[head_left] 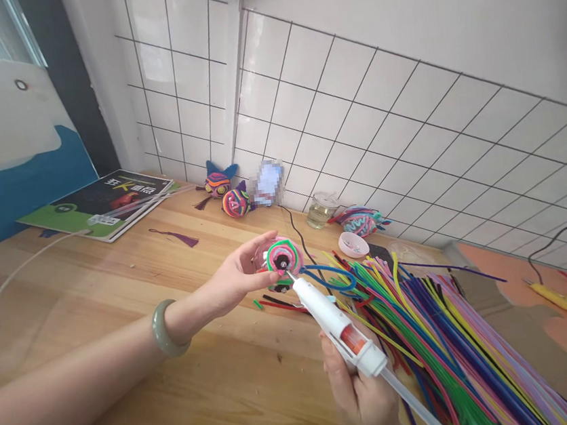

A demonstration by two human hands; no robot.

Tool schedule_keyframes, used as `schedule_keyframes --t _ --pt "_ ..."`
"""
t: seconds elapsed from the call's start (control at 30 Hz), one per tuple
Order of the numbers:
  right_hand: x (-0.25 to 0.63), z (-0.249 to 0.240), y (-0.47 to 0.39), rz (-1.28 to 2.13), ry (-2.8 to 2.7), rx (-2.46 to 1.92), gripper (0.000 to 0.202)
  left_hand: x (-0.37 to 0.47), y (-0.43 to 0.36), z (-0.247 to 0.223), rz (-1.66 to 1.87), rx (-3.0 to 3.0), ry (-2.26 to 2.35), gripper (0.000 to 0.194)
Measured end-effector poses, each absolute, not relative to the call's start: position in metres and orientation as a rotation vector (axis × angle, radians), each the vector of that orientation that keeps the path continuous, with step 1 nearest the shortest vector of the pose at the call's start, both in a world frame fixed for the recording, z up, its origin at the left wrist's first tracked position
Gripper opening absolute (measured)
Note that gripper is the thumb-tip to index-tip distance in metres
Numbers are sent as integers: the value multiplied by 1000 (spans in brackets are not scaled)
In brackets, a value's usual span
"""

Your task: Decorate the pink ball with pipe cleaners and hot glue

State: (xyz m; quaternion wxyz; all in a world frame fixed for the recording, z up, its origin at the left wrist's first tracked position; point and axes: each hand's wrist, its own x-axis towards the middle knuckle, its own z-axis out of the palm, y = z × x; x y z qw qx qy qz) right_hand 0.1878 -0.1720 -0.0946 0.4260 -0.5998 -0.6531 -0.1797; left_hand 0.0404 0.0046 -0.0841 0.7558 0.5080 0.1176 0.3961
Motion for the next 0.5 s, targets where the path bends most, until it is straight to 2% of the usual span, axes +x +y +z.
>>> schedule_keyframes --t 0.5 --pt "186 -92 -170 -511 -1643 -1490 33 40 5 -85 861 1105 260 65"
